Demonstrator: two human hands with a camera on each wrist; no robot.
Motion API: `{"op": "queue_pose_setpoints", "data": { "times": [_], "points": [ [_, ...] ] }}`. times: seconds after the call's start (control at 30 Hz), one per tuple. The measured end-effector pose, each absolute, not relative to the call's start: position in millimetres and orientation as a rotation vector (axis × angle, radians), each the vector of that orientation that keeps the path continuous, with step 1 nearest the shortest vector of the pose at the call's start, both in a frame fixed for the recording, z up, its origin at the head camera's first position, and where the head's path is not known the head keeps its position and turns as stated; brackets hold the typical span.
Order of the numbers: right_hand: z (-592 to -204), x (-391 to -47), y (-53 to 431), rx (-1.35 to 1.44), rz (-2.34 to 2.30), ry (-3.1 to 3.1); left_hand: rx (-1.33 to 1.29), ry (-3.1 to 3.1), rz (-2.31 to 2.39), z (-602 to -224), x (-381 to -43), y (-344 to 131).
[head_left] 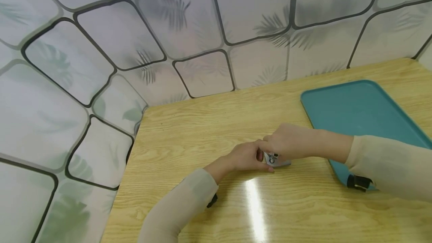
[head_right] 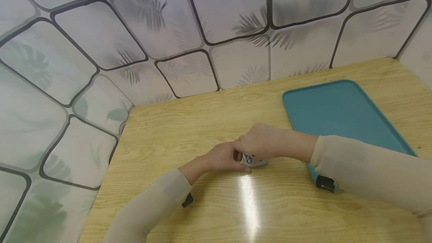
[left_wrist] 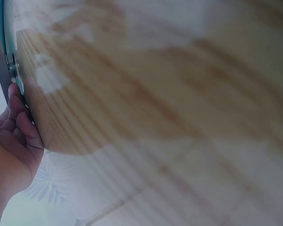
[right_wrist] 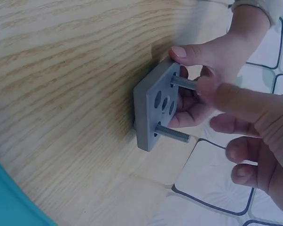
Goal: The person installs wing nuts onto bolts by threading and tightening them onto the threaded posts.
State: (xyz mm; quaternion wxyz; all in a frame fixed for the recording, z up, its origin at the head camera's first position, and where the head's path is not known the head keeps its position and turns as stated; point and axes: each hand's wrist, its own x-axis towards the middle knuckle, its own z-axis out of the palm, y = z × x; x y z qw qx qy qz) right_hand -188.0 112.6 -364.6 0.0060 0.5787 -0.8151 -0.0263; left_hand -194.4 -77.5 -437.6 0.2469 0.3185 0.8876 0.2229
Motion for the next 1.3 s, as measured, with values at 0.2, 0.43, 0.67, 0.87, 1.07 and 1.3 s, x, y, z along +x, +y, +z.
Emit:
{"op": "queue_pose_setpoints", "data": {
  "times": [0.2,0.43,0.67,0.87,1.07,1.3],
  "points": [
    [-366.8,-187.2,109.6,1.845,-0.145,-2.475,0.847,2.412,0.615,-437.7,-194.4,-77.7],
    [-369.5,-187.1,112.1,1.766,-0.159,-2.602,0.837,2.417,0.636,-437.4,-194.2,-77.3],
    [-372.0,-188.3,114.5,1.854,-0.084,-2.492,0.827,2.414,0.616,-435.5,-192.7,-78.4],
    [-373.9,-186.6,113.4,1.900,-0.235,-2.331,0.799,2.414,0.622,-435.0,-192.8,-78.3],
    [-373.0,-185.4,111.9,1.807,-0.221,-2.464,0.826,2.421,0.626,-435.3,-193.1,-77.4],
    [-367.3,-186.1,111.1,1.752,-0.161,-2.531,0.831,2.415,0.638,-437.4,-194.2,-78.1]
  ]
}}
